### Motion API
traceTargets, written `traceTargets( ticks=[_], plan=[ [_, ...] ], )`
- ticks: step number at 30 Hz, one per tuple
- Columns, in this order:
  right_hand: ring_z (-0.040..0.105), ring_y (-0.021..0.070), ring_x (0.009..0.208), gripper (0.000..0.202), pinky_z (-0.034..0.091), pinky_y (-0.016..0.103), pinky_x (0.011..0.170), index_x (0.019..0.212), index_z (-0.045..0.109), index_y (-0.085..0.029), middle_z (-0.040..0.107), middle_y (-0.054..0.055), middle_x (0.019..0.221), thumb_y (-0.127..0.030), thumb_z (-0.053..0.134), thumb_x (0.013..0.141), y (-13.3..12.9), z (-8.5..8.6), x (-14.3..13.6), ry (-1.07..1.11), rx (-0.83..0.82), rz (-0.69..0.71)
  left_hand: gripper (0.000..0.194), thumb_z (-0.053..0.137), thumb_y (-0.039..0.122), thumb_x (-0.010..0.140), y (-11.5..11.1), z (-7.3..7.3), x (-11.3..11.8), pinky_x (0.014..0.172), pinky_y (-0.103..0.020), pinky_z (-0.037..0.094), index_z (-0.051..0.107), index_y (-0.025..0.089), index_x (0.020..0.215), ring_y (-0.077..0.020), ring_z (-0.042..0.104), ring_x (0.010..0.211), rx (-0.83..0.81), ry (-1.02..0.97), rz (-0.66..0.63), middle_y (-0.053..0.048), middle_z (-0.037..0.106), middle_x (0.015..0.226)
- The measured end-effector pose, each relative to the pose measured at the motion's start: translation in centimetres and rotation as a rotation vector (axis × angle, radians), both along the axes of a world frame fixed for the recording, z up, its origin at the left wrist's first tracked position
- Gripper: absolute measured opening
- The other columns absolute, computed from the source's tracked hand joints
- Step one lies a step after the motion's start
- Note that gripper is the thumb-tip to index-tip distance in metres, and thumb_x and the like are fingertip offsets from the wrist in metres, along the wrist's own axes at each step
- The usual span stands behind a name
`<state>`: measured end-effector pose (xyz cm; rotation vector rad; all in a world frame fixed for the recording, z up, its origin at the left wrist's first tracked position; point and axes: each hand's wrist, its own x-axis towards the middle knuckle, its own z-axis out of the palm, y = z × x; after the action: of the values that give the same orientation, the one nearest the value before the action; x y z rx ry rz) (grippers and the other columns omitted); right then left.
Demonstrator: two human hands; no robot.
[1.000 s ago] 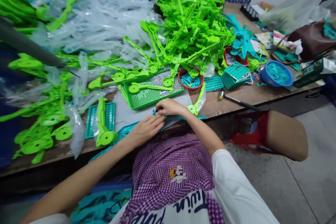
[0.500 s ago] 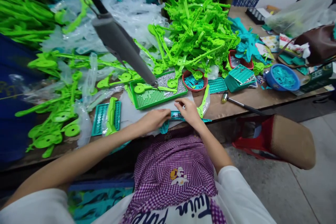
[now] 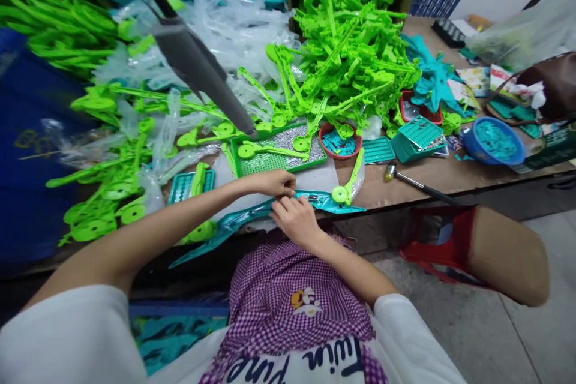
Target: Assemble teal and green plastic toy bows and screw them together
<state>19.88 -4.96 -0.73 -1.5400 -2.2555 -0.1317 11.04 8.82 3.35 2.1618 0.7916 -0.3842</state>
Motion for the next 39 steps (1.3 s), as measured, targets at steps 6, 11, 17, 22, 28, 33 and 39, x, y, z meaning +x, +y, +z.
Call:
traceTargets(
  ticks=[6, 11, 17, 22, 28, 33, 39],
  plan=[
    [0.059, 0.0174, 0.077, 0.025, 0.035, 0.031, 0.072, 0.086, 0.066, -0.018, 0.067, 0.005, 0.081, -0.027, 0.047, 0.100, 0.6, 0.5, 0.3, -0.027, -0.146, 0.072, 0.006, 0.057, 0.022, 0.079, 0.2, -0.4, -0.7, 0.061, -0.024, 0.040, 0.058, 0.017, 0.076, -0.0156, 0.059, 0.068, -0.002, 0.007, 0.059, 0.000, 0.065, 0.071],
    [0.062, 0.0177, 0.080, 0.022, 0.041, 0.028, 0.071, 0.102, 0.066, -0.017, 0.069, 0.007, 0.092, -0.028, 0.047, 0.100, 0.8, 1.1, 3.1, 0.107, -0.283, -0.020, 0.006, 0.055, 0.019, 0.087, -4.0, -1.6, -4.3, 0.071, -0.026, 0.045, 0.061, 0.018, 0.085, -0.0167, 0.062, 0.078, 0.278, -0.333, 0.207, -0.002, 0.068, 0.083],
    [0.064, 0.0185, 0.087, 0.017, 0.045, 0.028, 0.077, 0.102, 0.065, -0.016, 0.069, 0.009, 0.096, -0.020, 0.049, 0.097, 2.6, 1.9, 4.9, 0.165, -0.455, 0.060, 0.024, 0.046, 0.023, 0.098, -11.1, -5.6, -5.6, 0.079, -0.032, 0.051, 0.066, 0.019, 0.111, -0.0193, 0.065, 0.084, 0.619, -0.562, 0.439, -0.007, 0.069, 0.092],
    [0.064, 0.0176, 0.090, 0.014, 0.045, 0.027, 0.079, 0.100, 0.064, -0.017, 0.070, 0.007, 0.098, -0.015, 0.051, 0.095, 5.0, 2.2, 5.4, 0.246, -0.558, 0.188, 0.034, 0.042, 0.025, 0.100, -13.8, -7.1, -4.3, 0.084, -0.037, 0.051, 0.061, 0.018, 0.126, -0.0224, 0.061, 0.090, 0.782, -0.575, 0.571, -0.011, 0.068, 0.101],
    [0.063, 0.0183, 0.089, 0.015, 0.043, 0.028, 0.079, 0.103, 0.062, -0.016, 0.070, 0.009, 0.097, -0.017, 0.049, 0.097, 5.2, 1.5, 5.4, 0.146, -0.487, 0.223, 0.039, 0.046, 0.032, 0.098, -14.9, -7.3, -4.3, 0.095, -0.046, 0.047, 0.057, 0.020, 0.134, -0.0296, 0.053, 0.114, 0.811, -0.398, 0.572, -0.017, 0.053, 0.137],
    [0.061, 0.0212, 0.091, 0.021, 0.038, 0.032, 0.081, 0.102, 0.064, -0.012, 0.068, 0.012, 0.096, -0.024, 0.048, 0.099, 3.9, 1.7, 5.2, -0.080, -0.396, 0.229, 0.040, 0.050, 0.032, 0.097, -14.7, -6.1, -4.8, 0.095, -0.043, 0.047, 0.058, 0.022, 0.134, -0.0286, 0.053, 0.115, 0.674, -0.334, 0.569, -0.013, 0.056, 0.135],
    [0.057, 0.0194, 0.087, 0.016, 0.036, 0.029, 0.073, 0.097, 0.066, -0.014, 0.065, 0.011, 0.096, -0.019, 0.051, 0.097, 4.1, 2.8, 4.9, -0.200, -0.398, 0.265, 0.029, 0.065, 0.027, 0.087, -10.4, -2.8, -5.3, 0.096, -0.043, 0.046, 0.072, 0.025, 0.115, -0.0278, 0.058, 0.110, 0.396, -0.243, 0.501, -0.008, 0.064, 0.116]
  ],
)
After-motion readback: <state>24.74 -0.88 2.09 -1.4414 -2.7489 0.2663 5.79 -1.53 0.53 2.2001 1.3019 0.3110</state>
